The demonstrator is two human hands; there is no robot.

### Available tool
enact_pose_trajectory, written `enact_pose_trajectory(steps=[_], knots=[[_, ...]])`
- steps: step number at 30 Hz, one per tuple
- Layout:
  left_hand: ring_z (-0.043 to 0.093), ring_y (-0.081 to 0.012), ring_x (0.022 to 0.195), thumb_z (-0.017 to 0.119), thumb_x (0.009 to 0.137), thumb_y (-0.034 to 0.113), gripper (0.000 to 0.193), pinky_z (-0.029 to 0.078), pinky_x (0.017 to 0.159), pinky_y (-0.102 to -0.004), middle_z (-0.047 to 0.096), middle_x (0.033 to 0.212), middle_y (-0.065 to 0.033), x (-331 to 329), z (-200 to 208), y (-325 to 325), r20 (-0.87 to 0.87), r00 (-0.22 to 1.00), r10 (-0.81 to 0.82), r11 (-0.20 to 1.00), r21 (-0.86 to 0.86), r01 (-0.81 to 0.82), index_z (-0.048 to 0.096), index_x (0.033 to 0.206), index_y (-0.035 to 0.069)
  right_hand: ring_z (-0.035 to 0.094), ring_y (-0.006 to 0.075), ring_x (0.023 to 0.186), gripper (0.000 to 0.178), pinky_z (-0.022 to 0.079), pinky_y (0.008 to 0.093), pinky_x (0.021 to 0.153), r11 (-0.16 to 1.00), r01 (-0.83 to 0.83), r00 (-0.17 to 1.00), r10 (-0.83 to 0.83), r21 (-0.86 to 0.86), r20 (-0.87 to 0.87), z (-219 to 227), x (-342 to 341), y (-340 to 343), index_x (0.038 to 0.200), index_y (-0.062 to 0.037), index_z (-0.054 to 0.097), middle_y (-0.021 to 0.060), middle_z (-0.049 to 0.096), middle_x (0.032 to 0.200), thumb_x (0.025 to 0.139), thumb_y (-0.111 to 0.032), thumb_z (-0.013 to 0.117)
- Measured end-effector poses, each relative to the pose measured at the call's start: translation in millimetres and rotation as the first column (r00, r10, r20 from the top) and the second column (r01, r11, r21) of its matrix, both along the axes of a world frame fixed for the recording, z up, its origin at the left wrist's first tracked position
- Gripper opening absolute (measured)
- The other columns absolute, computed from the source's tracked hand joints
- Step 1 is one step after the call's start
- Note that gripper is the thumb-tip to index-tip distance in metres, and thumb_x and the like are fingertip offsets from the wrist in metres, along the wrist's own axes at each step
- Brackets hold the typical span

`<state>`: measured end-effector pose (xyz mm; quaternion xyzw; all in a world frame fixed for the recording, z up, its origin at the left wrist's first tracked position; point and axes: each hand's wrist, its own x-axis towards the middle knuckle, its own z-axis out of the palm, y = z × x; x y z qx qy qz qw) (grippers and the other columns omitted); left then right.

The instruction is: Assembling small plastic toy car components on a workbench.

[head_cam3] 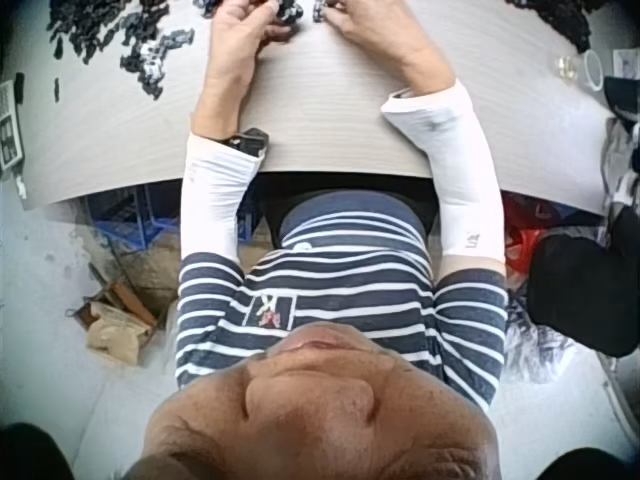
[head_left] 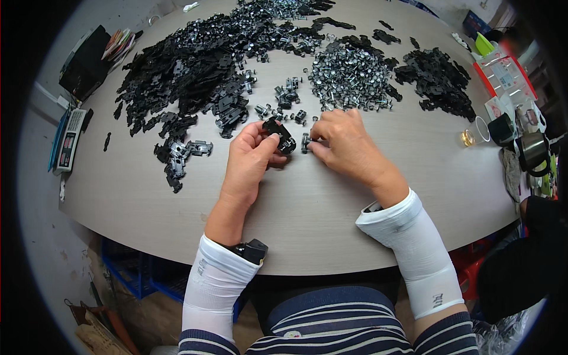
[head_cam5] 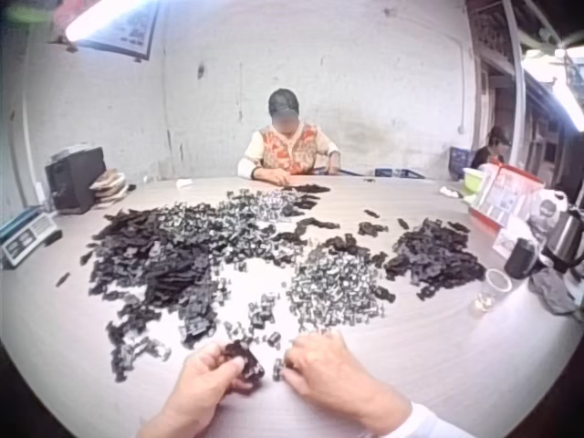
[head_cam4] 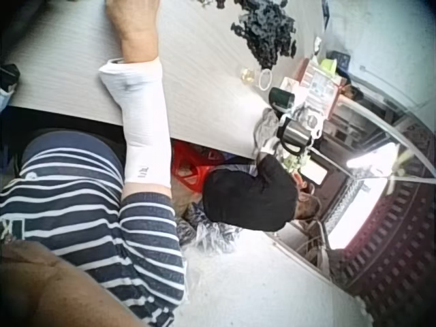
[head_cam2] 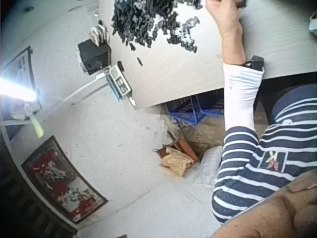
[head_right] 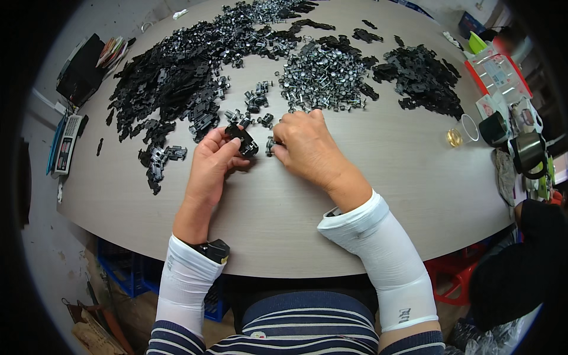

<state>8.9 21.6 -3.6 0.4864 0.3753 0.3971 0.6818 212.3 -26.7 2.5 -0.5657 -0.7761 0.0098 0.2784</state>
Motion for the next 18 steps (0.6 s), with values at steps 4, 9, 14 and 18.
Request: enact_pose_trajectory(steps=[4, 9, 14, 18], knots=[[0.064, -0.0080, 0.084, 0.057, 0.097, 0.006, 0.021, 0.057, 0.071, -0.0244, 0.064, 0.102, -0.0028, 5.9, 2.0, -4.2, -0.061, 0.998, -0.015, 0.998, 0.067, 0.019, 0.059, 0.117, 0.002, 0.061, 0.0249, 0.080, 0.013, 0.038, 0.0383, 0.077, 0.990, 0.122, 0.951, -0.137, -0.071, -0.276, 5.1, -4.7, 5.5, 0.076, -0.0075, 0.067, 0.0059, 0.064, 0.079, 0.077, -0.018, 0.074], [0.064, -0.0083, 0.083, 0.057, 0.097, 0.004, 0.022, 0.056, 0.073, -0.0238, 0.066, 0.100, -0.0029, 9.2, -6.9, -10.4, -0.054, 0.997, -0.053, 0.990, 0.130, 0.060, 0.059, 0.118, 0.000, 0.061, 0.0269, 0.076, 0.016, 0.039, 0.0392, 0.075, 0.997, 0.044, 0.941, -0.064, -0.067, -0.331, 15.5, -28.5, -1.1, 0.074, -0.0053, 0.064, 0.0087, 0.064, 0.077, 0.078, -0.019, 0.071], [0.064, -0.0084, 0.084, 0.059, 0.094, 0.002, 0.026, 0.056, 0.073, -0.0251, 0.067, 0.101, -0.0038, 12.5, -8.3, -14.3, -0.259, 0.966, -0.024, 0.945, 0.309, 0.106, 0.059, 0.120, -0.004, 0.060, 0.0296, 0.072, 0.017, 0.040, 0.0406, 0.073, 0.995, 0.078, 0.950, -0.092, -0.060, -0.299, 7.4, -29.3, 0.0, 0.073, -0.0039, 0.062, 0.0102, 0.064, 0.075, 0.078, -0.017, 0.071], [0.060, -0.0053, 0.077, 0.063, 0.090, 0.002, 0.022, 0.050, 0.069, -0.0222, 0.069, 0.090, -0.0013, 16.9, -7.4, -19.3, -0.208, 0.975, 0.074, 0.932, 0.363, 0.007, 0.063, 0.111, -0.004, 0.060, 0.0303, 0.072, 0.017, 0.042, 0.0407, 0.072, 0.994, 0.106, 0.921, -0.108, -0.026, -0.375, 5.3, -34.4, 0.5, 0.072, -0.0037, 0.059, 0.0107, 0.063, 0.074, 0.077, -0.015, 0.071]])
